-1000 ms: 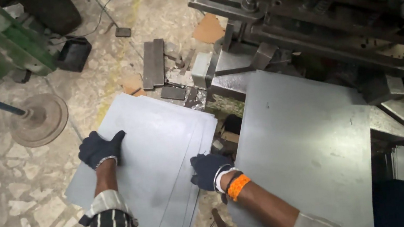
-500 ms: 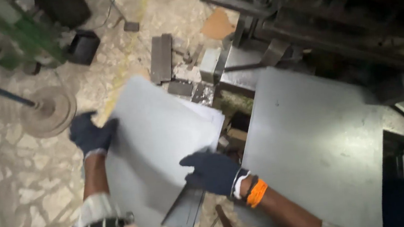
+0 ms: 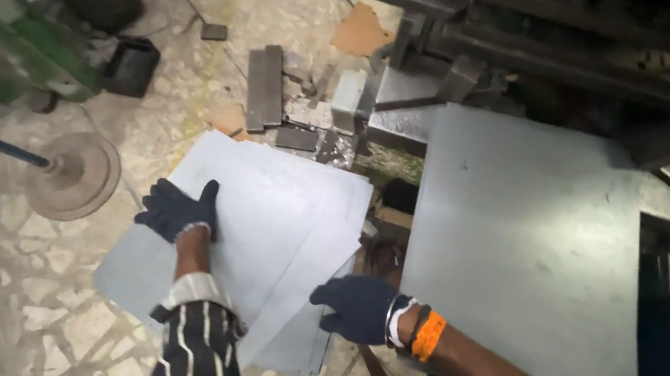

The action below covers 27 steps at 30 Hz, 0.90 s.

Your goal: Feeding metal sheets into a stamping machine and stacking the processed parts.

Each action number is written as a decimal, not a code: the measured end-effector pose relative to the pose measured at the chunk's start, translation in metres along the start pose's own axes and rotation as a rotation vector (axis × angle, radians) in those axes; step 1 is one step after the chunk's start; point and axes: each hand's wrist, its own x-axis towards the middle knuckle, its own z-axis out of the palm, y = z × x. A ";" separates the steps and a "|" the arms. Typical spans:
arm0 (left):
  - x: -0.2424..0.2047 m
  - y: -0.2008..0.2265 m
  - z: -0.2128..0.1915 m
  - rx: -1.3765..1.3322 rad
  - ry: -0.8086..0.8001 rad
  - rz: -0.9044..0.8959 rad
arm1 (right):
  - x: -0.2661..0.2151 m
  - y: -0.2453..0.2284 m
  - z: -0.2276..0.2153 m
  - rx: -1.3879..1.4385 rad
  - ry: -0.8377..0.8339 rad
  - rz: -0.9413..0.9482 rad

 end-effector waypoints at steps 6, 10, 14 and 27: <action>0.021 -0.033 -0.053 0.199 -0.215 0.129 | 0.011 0.012 0.016 0.009 0.039 0.069; 0.010 -0.036 -0.090 -0.221 -0.304 0.012 | 0.023 0.017 0.016 0.023 0.061 0.253; 0.003 -0.042 -0.138 -0.533 -0.129 -0.069 | 0.049 0.040 0.029 0.119 0.140 0.380; -0.092 0.038 -0.229 -1.179 -0.450 -0.109 | -0.081 -0.007 -0.066 1.165 0.928 0.280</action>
